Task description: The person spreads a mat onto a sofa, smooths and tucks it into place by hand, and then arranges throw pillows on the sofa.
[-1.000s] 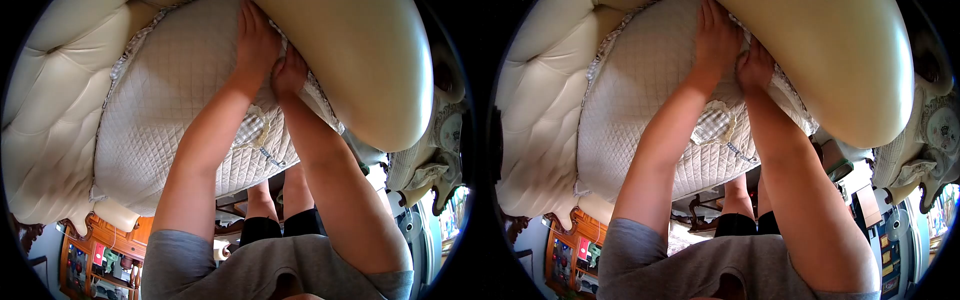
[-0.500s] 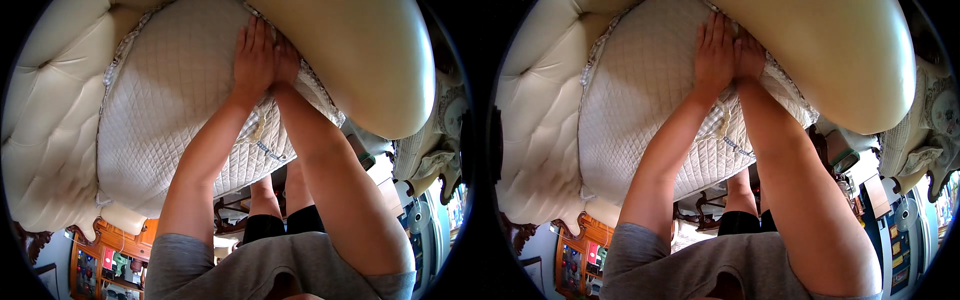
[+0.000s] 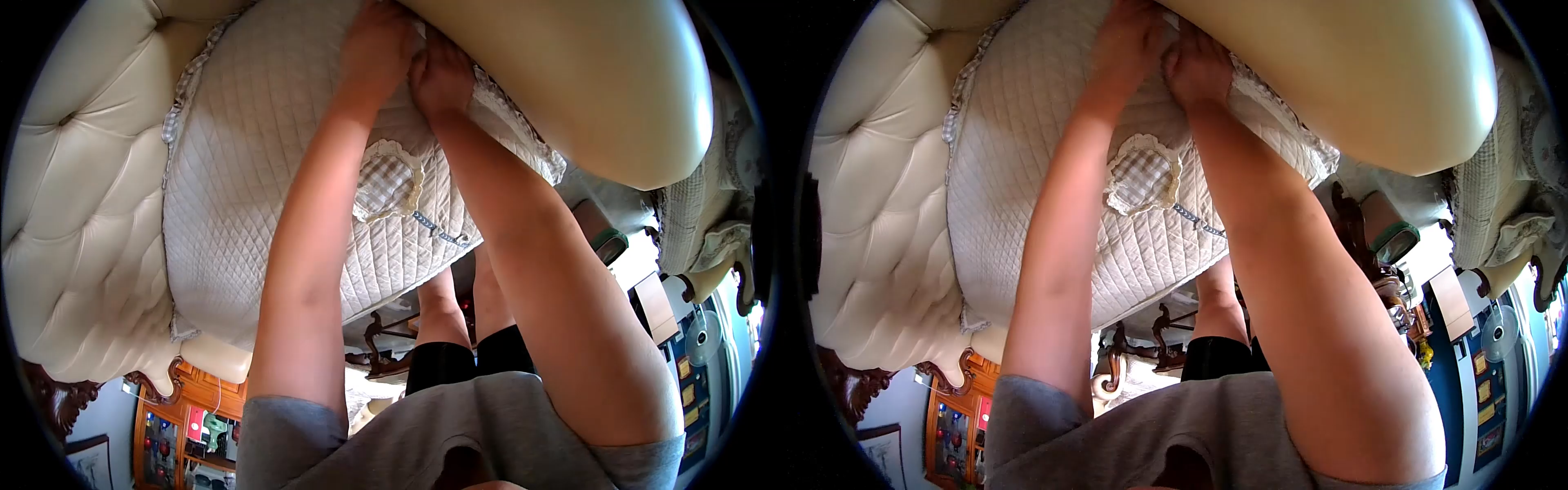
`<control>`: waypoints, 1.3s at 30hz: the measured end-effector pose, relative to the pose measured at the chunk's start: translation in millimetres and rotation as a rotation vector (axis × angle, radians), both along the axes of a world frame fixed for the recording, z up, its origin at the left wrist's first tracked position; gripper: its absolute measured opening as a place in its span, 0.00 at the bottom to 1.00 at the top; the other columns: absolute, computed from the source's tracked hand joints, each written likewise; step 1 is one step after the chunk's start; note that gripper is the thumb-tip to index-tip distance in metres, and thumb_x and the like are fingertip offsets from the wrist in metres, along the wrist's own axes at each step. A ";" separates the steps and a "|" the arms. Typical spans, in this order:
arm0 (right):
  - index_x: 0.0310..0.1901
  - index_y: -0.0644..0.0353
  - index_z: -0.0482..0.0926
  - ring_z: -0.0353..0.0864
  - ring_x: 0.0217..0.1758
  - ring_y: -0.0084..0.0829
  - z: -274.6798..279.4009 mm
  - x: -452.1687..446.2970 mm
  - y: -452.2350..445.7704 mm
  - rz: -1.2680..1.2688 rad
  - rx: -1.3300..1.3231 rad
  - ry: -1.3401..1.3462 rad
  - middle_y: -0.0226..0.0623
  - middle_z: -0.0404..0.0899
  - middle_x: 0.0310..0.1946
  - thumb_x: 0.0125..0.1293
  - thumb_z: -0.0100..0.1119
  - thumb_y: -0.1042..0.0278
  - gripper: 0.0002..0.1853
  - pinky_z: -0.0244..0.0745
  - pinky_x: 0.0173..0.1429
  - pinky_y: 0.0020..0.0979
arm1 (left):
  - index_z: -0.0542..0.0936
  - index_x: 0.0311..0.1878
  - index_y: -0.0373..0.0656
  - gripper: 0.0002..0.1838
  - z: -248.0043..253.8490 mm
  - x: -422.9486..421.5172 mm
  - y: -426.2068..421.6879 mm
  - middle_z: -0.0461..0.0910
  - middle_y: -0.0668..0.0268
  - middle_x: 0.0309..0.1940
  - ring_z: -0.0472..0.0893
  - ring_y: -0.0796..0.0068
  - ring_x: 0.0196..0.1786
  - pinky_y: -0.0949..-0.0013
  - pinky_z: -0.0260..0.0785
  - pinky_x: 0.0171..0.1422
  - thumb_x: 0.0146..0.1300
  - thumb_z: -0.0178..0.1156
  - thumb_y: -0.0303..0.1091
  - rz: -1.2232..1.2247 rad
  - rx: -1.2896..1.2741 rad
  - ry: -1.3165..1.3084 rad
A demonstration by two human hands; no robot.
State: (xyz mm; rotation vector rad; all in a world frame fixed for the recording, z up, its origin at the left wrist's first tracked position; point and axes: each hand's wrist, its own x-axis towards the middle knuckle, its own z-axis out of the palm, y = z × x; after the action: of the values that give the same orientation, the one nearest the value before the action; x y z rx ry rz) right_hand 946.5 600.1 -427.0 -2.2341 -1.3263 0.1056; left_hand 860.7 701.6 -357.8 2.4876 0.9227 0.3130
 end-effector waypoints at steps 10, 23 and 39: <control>0.72 0.52 0.60 0.55 0.75 0.39 70.5 23.8 6.1 0.110 -0.477 0.522 0.50 0.59 0.71 0.71 0.43 0.46 0.31 0.48 0.77 0.38 | 0.60 0.72 0.42 0.33 26.5 -60.3 -141.3 0.47 0.39 0.73 0.48 0.36 0.74 0.41 0.45 0.74 0.68 0.48 0.46 0.557 0.243 0.417; 0.66 0.51 0.69 0.63 0.70 0.41 90.6 55.7 -172.7 0.060 -0.272 0.045 0.38 0.66 0.67 0.67 0.51 0.52 0.27 0.53 0.73 0.46 | 0.61 0.73 0.47 0.32 16.8 -67.6 -147.0 0.51 0.43 0.73 0.52 0.43 0.74 0.44 0.45 0.75 0.65 0.46 0.45 0.547 0.281 0.328; 0.60 0.59 0.75 0.74 0.60 0.44 54.7 46.1 -173.9 0.130 0.081 -0.130 0.38 0.77 0.59 0.76 0.24 0.56 0.28 0.63 0.64 0.41 | 0.61 0.72 0.52 0.38 14.2 -85.1 -143.4 0.52 0.44 0.72 0.51 0.41 0.74 0.40 0.42 0.75 0.56 0.55 0.45 0.631 0.132 0.169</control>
State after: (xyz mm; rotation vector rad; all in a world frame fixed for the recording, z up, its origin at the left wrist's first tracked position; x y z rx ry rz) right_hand 992.5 426.2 -372.3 -2.1173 -1.5172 -0.0474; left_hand 775.6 558.2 -343.6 2.2969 1.8045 0.3739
